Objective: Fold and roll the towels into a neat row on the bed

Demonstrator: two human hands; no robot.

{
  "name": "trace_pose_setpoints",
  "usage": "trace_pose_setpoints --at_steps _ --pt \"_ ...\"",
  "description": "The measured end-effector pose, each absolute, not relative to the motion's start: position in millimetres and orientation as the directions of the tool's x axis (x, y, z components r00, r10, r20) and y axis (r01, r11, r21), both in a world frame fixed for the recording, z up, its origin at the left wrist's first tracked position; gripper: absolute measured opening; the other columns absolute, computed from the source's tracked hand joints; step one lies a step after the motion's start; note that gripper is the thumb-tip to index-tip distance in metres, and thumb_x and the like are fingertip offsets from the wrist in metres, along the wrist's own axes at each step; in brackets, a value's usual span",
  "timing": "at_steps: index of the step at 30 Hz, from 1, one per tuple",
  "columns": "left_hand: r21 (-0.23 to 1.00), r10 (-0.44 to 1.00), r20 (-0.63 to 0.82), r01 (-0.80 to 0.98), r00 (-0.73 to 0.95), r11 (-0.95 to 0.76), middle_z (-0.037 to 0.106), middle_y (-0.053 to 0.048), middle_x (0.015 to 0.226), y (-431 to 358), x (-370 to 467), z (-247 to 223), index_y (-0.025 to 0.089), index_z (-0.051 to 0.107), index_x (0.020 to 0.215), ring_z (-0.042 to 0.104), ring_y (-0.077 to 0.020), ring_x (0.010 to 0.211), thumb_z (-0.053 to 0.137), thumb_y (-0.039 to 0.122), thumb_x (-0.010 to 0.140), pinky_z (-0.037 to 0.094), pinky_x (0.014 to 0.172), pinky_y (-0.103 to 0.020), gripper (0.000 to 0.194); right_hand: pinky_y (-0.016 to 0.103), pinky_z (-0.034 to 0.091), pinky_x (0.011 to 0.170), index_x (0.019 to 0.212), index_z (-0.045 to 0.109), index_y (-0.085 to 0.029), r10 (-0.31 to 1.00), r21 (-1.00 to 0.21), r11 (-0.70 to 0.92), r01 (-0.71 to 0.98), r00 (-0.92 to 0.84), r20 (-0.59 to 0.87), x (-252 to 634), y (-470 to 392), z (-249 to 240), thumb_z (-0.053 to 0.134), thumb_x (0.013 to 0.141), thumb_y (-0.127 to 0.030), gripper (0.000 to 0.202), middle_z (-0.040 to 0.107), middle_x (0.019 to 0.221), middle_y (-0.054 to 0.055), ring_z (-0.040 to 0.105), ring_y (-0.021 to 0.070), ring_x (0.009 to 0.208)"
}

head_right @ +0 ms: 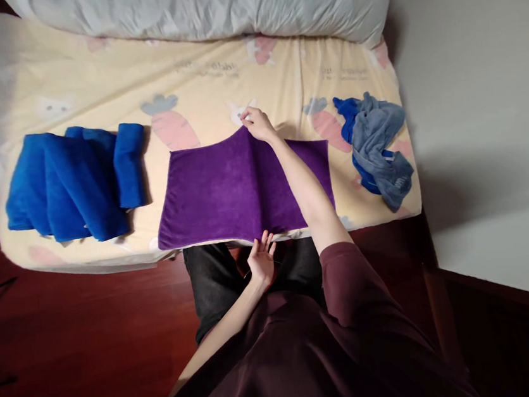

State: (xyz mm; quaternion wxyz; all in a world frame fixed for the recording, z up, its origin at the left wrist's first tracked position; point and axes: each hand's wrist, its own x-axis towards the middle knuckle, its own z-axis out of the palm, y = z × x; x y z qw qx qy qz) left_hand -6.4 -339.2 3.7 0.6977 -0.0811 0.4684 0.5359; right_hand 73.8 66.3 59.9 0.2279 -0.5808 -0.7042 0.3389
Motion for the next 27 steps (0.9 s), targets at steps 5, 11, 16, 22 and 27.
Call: trace_pose_setpoints --at_steps 5,11,16,22,27 --pt "0.61 0.752 -0.628 -0.727 -0.201 0.315 0.075 -0.016 0.127 -347.6 -13.1 19.4 0.017 0.073 0.092 0.068 -0.0316 0.124 0.071 0.046 0.092 0.055 0.098 -0.042 0.029 0.04 0.054 0.102 0.104 0.07 -0.018 0.97 -0.822 0.15 0.549 -0.242 0.015 78.4 52.4 104.7 0.071 0.094 -0.044 0.028 0.073 0.1 0.008 0.067 0.022 0.106" --pt "0.913 0.822 -0.326 -0.382 -0.467 0.145 0.073 -0.007 0.08 -340.1 -59.7 42.7 0.019 0.068 0.074 0.065 -0.0186 0.068 0.068 0.057 0.09 0.051 0.068 -0.032 0.041 0.045 0.054 0.107 0.102 0.073 -0.017 0.974 -0.904 0.173 0.392 -0.204 0.098 93.1 27.0 161.2 0.081 0.086 -0.05 0.037 0.077 0.098 0.009 0.069 0.0237 0.111" --pt "0.998 0.811 0.058 0.052 -0.582 -0.034 0.04 0.004 0.058 -300.1 -138.1 84.9 0.022 0.045 0.059 0.042 -0.0124 0.057 0.066 0.06 0.093 0.039 0.06 -0.027 0.056 0.047 0.057 0.106 0.1 0.074 -0.016 0.975 -0.935 0.213 0.283 -0.129 0.183 121.9 3.4 200.3 0.085 0.081 -0.054 0.045 0.078 0.097 0.009 0.071 0.0261 0.113" --pt "0.92 0.753 0.372 0.323 -0.542 -0.222 0.052 0.001 0.076 -222.9 -217.0 175.1 0.018 0.055 0.067 0.052 -0.013 0.077 0.07 0.055 0.095 0.047 0.077 -0.026 0.049 0.05 0.061 0.101 0.1 0.075 -0.016 0.952 -0.938 0.304 0.167 -0.03 0.304 161.0 -27.9 240.5 0.088 0.077 -0.057 0.049 0.08 0.101 0.011 0.076 0.0266 0.107" --pt "0.92 0.839 0.363 0.298 -0.405 -0.254 0.058 0.003 0.079 -169.5 -241.2 253.2 0.005 0.059 0.088 0.055 -0.0061 0.079 0.057 0.044 0.106 0.049 0.089 -0.028 0.043 0.05 0.063 0.096 0.11 0.074 -0.018 0.905 -0.899 0.425 0.105 -0.014 0.426 184.2 -49.5 267.5 0.086 0.08 -0.056 0.05 0.079 0.11 0.009 0.076 0.0259 0.109"
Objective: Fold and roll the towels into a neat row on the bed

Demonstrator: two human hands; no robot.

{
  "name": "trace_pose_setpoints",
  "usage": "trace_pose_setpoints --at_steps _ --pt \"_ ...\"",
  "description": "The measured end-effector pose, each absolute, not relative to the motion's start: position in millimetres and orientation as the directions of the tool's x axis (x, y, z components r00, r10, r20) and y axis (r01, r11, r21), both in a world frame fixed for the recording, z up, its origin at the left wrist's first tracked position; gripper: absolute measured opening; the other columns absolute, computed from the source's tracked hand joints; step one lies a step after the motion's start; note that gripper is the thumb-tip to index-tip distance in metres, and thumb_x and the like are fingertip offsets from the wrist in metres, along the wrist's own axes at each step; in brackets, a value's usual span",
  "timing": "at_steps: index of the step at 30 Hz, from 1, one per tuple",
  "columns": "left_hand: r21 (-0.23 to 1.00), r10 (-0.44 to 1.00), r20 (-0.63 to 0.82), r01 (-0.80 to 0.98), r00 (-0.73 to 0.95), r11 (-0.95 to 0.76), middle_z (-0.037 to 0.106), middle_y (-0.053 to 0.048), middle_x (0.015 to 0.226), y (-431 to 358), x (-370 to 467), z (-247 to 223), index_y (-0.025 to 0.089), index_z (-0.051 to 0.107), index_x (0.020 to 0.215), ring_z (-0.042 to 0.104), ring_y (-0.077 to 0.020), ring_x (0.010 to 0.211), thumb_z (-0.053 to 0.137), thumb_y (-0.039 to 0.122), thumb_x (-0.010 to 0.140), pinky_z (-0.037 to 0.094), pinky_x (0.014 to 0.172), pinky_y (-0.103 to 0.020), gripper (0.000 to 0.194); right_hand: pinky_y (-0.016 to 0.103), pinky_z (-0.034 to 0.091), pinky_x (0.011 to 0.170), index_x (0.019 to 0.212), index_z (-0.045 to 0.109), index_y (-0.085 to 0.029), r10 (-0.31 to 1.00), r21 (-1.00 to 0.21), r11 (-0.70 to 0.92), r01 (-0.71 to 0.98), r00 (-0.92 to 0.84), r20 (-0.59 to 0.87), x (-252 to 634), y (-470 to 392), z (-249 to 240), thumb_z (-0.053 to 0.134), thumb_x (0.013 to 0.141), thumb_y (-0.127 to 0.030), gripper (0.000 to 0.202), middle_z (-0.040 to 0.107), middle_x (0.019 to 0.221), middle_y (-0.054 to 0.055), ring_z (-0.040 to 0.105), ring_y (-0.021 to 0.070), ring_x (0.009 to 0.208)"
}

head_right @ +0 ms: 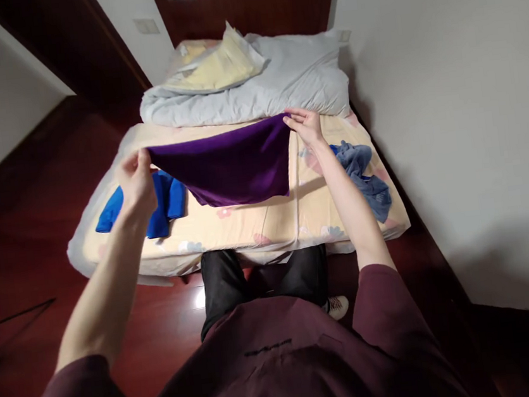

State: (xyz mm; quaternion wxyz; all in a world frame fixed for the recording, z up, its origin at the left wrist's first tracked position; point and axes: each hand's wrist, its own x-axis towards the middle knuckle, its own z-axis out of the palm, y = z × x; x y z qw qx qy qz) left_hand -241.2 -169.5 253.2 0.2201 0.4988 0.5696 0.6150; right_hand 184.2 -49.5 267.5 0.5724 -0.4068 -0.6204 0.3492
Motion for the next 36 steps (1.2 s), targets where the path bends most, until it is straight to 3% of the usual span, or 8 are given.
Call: trace_pose_setpoints --at_steps 7,12,19,23,28,31,34,36 --pt "0.933 0.877 0.346 0.225 -0.332 -0.282 0.057 0.004 0.078 -118.6 -247.5 322.6 0.003 0.052 0.087 0.062 -0.0032 0.081 0.038 0.036 0.11 0.04 0.091 -0.034 0.042 0.043 0.066 0.089 0.11 0.075 -0.018 0.869 -0.869 0.492 0.056 0.031 0.494 198.2 -71.5 301.6 0.086 0.08 -0.054 0.049 0.08 0.108 0.007 0.077 0.0258 0.108" --pt "0.923 0.85 0.38 0.207 -0.364 -0.324 0.051 0.004 0.064 -88.7 -254.0 336.8 0.016 0.052 0.079 0.048 -0.0064 0.061 0.075 0.06 0.093 0.044 0.069 -0.03 0.051 0.04 0.066 0.093 0.101 0.075 -0.018 0.89 -0.894 0.448 -0.026 0.111 0.443 199.5 -93.2 323.9 0.099 0.067 -0.043 0.048 0.08 0.101 0.005 0.076 0.0252 0.109" --pt "0.861 0.896 0.409 0.399 -0.176 -0.315 0.056 0.003 0.065 -100.7 -243.8 363.7 0.02 0.052 0.082 0.06 -0.0082 0.088 0.051 0.085 0.093 0.042 0.075 -0.035 0.066 0.039 0.065 0.094 0.096 0.073 -0.019 0.904 -0.903 0.413 -0.121 0.173 0.39 212.3 -115.6 327.0 0.097 0.074 -0.035 0.036 0.078 0.094 0.003 0.076 0.0237 0.107" --pt "0.87 0.906 0.406 0.354 -0.119 -0.343 0.055 0.005 0.066 -97.0 -247.3 367.0 0.022 0.046 0.083 0.059 -0.0064 0.078 0.06 0.078 0.094 0.045 0.071 -0.032 0.059 0.04 0.064 0.095 0.1 0.07 -0.02 0.915 -0.915 0.391 -0.101 0.147 0.375 220.6 -129.7 324.5 0.092 0.082 -0.036 0.033 0.077 0.103 0.004 0.073 0.0234 0.115" --pt "0.875 0.866 0.477 0.178 -0.154 -0.45 0.051 0.01 0.068 -67.3 -259.7 356.7 0.021 0.042 0.094 0.054 -0.0048 0.064 0.081 0.05 0.092 0.054 0.073 -0.03 0.049 0.035 0.066 0.087 0.1 0.071 -0.023 0.937 -0.938 0.321 -0.131 0.188 0.294 228.9 -145.8 324.4 0.098 0.074 -0.032 0.038 0.076 0.097 0.001 0.074 0.0218 0.108" --pt "0.838 0.836 0.538 0.177 -0.11 -0.516 0.057 0.005 0.079 -53.9 -264.1 353.4 0.014 0.046 0.105 0.063 -0.0083 0.072 0.083 0.043 0.092 0.059 0.087 -0.045 0.048 0.033 0.066 0.085 0.1 0.073 -0.022 0.928 -0.932 0.348 -0.106 0.183 0.326 232.4 -153.0 326.8 0.097 0.074 -0.035 0.038 0.076 0.1 0.001 0.074 0.0218 0.109" --pt "0.751 0.767 0.642 0.211 -0.009 -0.626 0.064 -0.003 0.092 -50.3 -266.6 354.0 0.004 0.049 0.115 0.072 -0.0184 0.091 0.082 0.049 0.091 0.051 0.099 -0.071 0.061 0.032 0.065 0.085 0.1 0.073 -0.022 0.909 -0.916 0.394 -0.072 0.177 0.377 235.5 -160.0 331.3 0.096 0.075 -0.038 0.038 0.075 0.102 0.002 0.074 0.0219 0.112" --pt "0.7 0.722 0.691 0.21 0.045 -0.683 0.067 -0.004 0.095 -52.5 -267.4 355.2 -0.001 0.05 0.119 0.073 -0.0216 0.095 0.084 0.055 0.086 0.046 0.1 -0.078 0.073 0.031 0.065 0.084 0.099 0.073 -0.022 0.901 -0.91 0.412 -0.055 0.173 0.397 238.2 -164.2 333.8 0.096 0.075 -0.039 0.037 0.075 0.101 0.001 0.073 0.0219 0.112"
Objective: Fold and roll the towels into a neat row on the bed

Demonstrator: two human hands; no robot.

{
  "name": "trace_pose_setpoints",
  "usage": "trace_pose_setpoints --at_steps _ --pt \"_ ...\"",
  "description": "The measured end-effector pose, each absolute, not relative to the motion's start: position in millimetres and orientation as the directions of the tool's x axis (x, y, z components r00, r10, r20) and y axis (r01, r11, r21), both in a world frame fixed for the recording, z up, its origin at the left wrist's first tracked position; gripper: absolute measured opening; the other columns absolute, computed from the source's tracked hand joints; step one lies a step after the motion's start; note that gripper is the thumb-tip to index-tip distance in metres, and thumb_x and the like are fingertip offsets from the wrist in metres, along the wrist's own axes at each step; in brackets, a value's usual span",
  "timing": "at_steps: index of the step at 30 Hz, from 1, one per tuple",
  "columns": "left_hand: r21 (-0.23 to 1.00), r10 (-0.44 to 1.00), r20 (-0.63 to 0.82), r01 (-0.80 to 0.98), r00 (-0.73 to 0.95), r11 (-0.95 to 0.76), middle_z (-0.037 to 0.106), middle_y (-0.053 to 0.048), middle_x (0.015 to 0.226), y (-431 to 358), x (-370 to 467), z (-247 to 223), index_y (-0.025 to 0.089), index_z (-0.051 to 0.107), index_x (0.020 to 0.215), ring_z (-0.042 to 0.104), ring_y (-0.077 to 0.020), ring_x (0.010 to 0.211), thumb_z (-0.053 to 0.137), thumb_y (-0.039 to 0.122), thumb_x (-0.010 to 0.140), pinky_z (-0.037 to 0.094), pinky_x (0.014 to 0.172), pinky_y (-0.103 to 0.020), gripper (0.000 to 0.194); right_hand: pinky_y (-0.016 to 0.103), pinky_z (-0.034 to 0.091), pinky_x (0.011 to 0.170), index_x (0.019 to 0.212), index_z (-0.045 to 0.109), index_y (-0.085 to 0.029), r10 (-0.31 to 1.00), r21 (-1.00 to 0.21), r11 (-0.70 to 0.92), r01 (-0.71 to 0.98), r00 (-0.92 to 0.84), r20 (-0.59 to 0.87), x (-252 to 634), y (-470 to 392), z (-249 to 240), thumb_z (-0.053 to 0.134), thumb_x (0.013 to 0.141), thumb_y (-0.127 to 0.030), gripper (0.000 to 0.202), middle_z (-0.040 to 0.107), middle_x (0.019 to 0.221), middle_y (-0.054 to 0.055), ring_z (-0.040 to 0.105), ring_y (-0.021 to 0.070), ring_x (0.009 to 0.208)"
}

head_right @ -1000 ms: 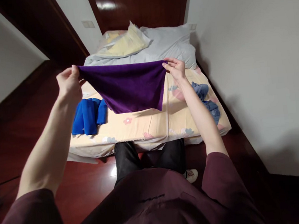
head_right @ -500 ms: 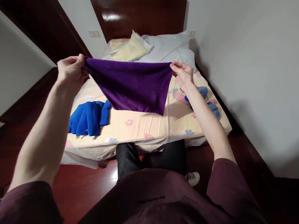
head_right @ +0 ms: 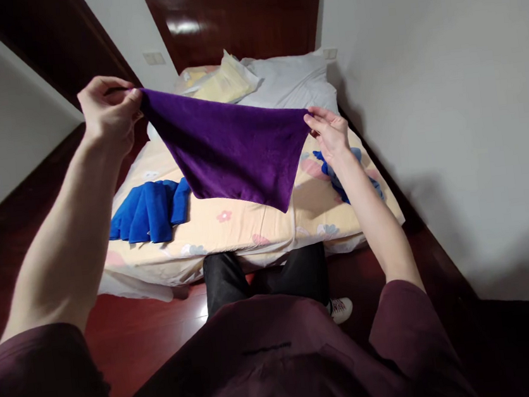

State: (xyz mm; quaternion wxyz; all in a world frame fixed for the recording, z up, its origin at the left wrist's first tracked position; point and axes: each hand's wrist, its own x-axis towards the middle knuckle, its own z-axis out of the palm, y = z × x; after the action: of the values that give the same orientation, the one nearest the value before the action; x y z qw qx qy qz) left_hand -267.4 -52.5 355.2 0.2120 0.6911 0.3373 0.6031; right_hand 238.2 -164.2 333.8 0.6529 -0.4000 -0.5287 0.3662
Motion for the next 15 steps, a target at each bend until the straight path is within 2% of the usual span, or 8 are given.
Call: trace_pose_setpoints --at_steps 2,5,12,15 --pt "0.676 0.699 0.712 0.209 0.063 -0.707 0.07 -0.007 0.098 -57.0 -267.7 355.9 -0.003 0.051 0.121 0.074 -0.0212 0.094 0.086 0.058 0.081 0.047 0.101 -0.075 0.081 0.031 0.065 0.084 0.098 0.073 -0.022 0.897 -0.906 0.421 -0.042 0.166 0.409 241.4 -167.4 334.4 0.095 0.076 -0.04 0.037 0.075 0.101 0.001 0.073 0.0214 0.112" --pt "0.663 0.688 0.724 0.221 0.057 -0.716 0.071 -0.009 0.1 -64.7 -267.5 354.2 -0.005 0.055 0.122 0.075 -0.0217 0.094 0.088 0.057 0.08 0.05 0.103 -0.07 0.082 0.031 0.065 0.083 0.097 0.072 -0.022 0.895 -0.903 0.427 -0.045 0.164 0.415 245.5 -170.4 331.6 0.096 0.074 -0.044 0.04 0.075 0.101 0.0 0.074 0.0202 0.109" --pt "0.665 0.691 0.72 0.219 0.065 -0.714 0.07 -0.011 0.105 -88.5 -265.9 346.0 -0.007 0.057 0.127 0.074 -0.0319 0.109 0.088 0.053 0.082 0.045 0.106 -0.076 0.08 0.032 0.065 0.084 0.098 0.072 -0.023 0.898 -0.909 0.417 -0.019 0.166 0.409 252.2 -181.4 324.8 0.096 0.072 -0.051 0.045 0.075 0.102 0.0 0.074 0.0214 0.111" --pt "0.674 0.695 0.716 0.191 0.065 -0.713 0.072 -0.009 0.103 -114.6 -261.5 347.3 -0.003 0.063 0.121 0.076 -0.0296 0.103 0.091 0.053 0.078 0.047 0.105 -0.076 0.076 0.032 0.064 0.084 0.096 0.072 -0.025 0.906 -0.918 0.397 -0.006 0.165 0.39 257.0 -195.5 324.2 0.096 0.072 -0.051 0.043 0.076 0.101 -0.001 0.074 0.0224 0.113"
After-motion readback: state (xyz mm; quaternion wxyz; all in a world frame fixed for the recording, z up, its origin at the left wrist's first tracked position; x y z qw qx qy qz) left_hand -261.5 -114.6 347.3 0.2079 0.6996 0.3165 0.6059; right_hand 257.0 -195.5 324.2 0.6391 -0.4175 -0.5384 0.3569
